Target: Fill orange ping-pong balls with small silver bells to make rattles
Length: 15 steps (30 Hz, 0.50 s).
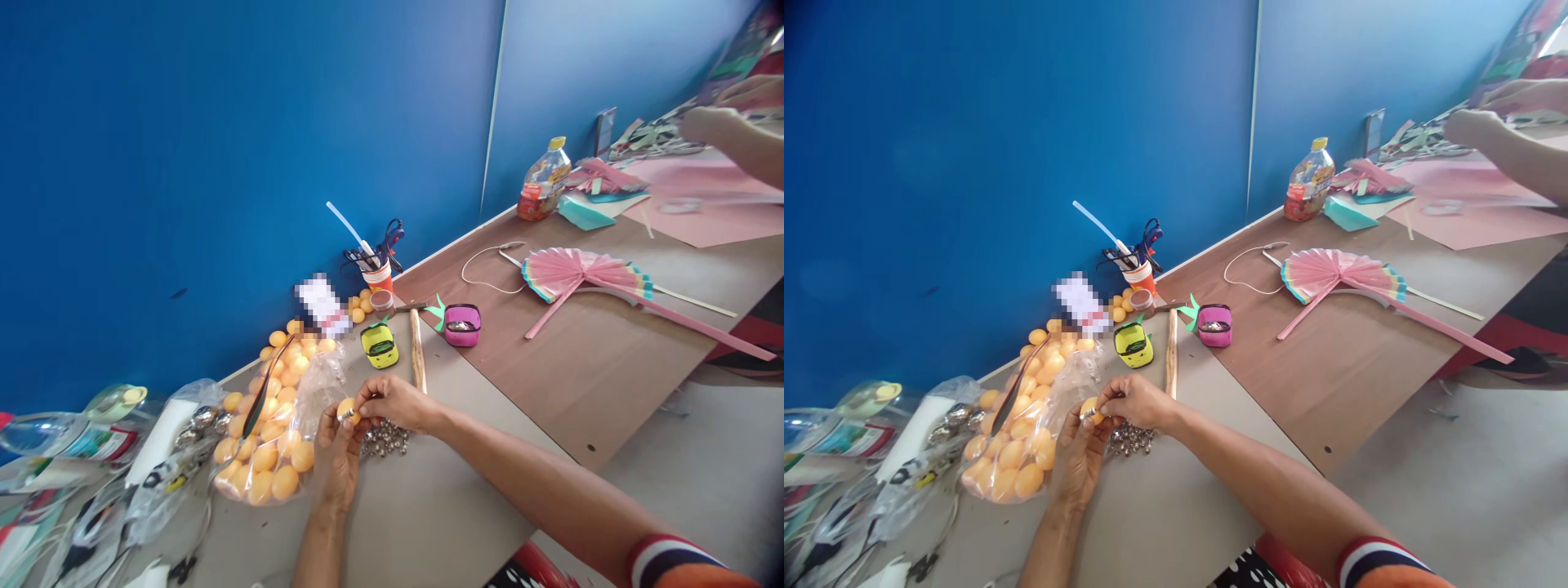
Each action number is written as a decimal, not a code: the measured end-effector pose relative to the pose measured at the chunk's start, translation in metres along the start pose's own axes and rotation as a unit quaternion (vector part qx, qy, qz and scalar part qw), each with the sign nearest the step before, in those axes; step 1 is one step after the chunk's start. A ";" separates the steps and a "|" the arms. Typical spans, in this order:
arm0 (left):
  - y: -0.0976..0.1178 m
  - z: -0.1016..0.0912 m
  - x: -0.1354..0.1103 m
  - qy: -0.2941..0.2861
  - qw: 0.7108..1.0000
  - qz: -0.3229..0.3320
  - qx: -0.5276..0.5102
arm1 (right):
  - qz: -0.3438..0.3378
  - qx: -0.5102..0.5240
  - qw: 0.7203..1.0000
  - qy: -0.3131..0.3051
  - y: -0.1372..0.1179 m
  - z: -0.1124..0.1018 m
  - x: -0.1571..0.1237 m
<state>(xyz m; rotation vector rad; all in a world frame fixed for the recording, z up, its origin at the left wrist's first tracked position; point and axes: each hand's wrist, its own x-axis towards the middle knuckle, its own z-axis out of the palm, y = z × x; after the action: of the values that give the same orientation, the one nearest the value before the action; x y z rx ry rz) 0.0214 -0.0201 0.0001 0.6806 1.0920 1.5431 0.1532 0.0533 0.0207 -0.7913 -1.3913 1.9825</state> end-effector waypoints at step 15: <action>0.002 0.002 -0.001 0.013 0.999 -0.003 0.043 | 0.026 -0.008 0.999 -0.022 0.000 -0.005 0.001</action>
<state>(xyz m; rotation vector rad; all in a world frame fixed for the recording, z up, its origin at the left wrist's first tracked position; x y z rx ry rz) 0.0225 -0.0205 0.0025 0.7165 1.1838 1.5106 0.1567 0.0570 0.0196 -0.8023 -1.4274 2.0414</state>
